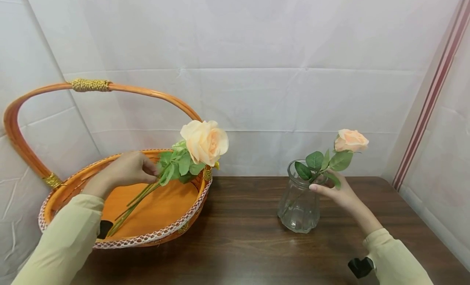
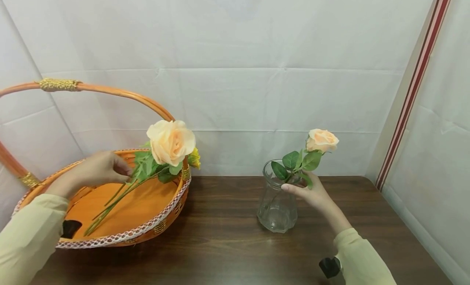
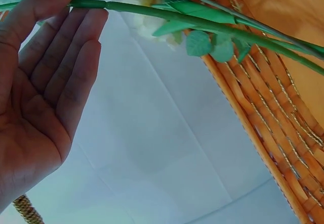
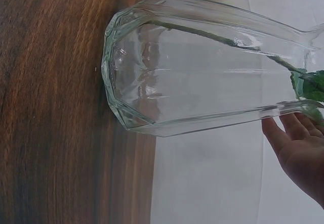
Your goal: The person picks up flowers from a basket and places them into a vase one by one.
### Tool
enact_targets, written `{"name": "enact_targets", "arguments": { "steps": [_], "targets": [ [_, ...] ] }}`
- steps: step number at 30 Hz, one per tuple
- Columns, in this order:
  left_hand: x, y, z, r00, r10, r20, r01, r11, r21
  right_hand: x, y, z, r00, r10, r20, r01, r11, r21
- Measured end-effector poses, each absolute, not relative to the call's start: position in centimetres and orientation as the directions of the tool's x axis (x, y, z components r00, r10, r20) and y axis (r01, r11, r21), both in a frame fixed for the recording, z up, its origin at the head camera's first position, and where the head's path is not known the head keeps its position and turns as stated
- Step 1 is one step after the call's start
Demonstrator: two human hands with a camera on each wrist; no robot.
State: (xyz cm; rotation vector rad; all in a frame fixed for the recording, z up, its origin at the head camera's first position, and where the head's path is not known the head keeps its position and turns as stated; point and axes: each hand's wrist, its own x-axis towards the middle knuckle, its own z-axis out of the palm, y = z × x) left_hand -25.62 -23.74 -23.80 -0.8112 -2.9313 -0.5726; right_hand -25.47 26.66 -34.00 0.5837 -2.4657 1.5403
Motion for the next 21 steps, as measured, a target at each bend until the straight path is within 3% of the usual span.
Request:
{"name": "enact_targets", "arguments": {
  "steps": [21],
  "targets": [
    [-24.8, -19.5, -22.5, -0.831, 0.502, 0.240, 0.555, 0.722, 0.412, -25.6, 26.7, -34.1, -0.912, -0.230, 0.340, -0.406, 0.381, -0.830]
  ]
}}
